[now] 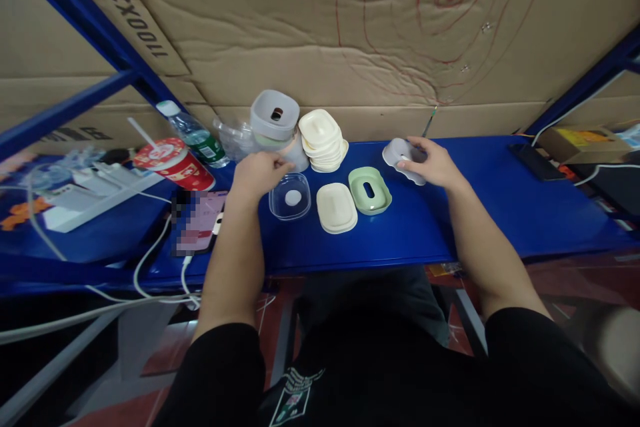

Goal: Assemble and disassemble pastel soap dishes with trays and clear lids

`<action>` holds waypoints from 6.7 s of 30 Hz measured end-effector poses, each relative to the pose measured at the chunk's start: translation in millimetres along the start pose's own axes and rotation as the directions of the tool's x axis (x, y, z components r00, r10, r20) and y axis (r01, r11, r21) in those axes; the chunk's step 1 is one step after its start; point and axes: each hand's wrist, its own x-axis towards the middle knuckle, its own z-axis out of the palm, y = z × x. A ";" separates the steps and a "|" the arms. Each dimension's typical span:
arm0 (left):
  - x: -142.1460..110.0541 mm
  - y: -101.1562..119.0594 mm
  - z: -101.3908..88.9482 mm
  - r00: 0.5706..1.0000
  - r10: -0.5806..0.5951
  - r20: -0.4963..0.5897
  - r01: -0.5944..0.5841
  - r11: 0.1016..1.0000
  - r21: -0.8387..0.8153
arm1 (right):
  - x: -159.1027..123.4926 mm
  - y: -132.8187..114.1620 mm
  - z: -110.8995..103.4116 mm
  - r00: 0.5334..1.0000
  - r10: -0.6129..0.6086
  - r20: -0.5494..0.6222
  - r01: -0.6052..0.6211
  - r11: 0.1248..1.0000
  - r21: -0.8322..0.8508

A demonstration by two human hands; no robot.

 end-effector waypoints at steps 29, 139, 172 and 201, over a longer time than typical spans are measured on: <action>-48.3 108.0 28.3 0.826 0.447 -0.343 -0.563 0.623 -0.543 | -30.7 -67.8 55.8 0.982 -0.188 -0.021 0.188 0.958 0.216; -41.1 81.2 11.5 0.820 0.274 -0.503 -0.570 0.484 -0.664 | -23.5 -46.4 71.9 0.922 -0.079 0.378 -0.074 0.925 0.372; -42.7 99.6 44.2 0.643 0.760 0.090 -0.735 0.646 -0.206 | 0.1 -12.2 15.6 0.815 0.468 0.342 -0.166 0.753 -0.636; -35.4 200.5 72.3 0.864 -0.168 0.475 0.437 -0.217 -0.873 | 1.1 -8.1 -6.4 0.994 0.077 -0.081 -0.042 0.928 0.371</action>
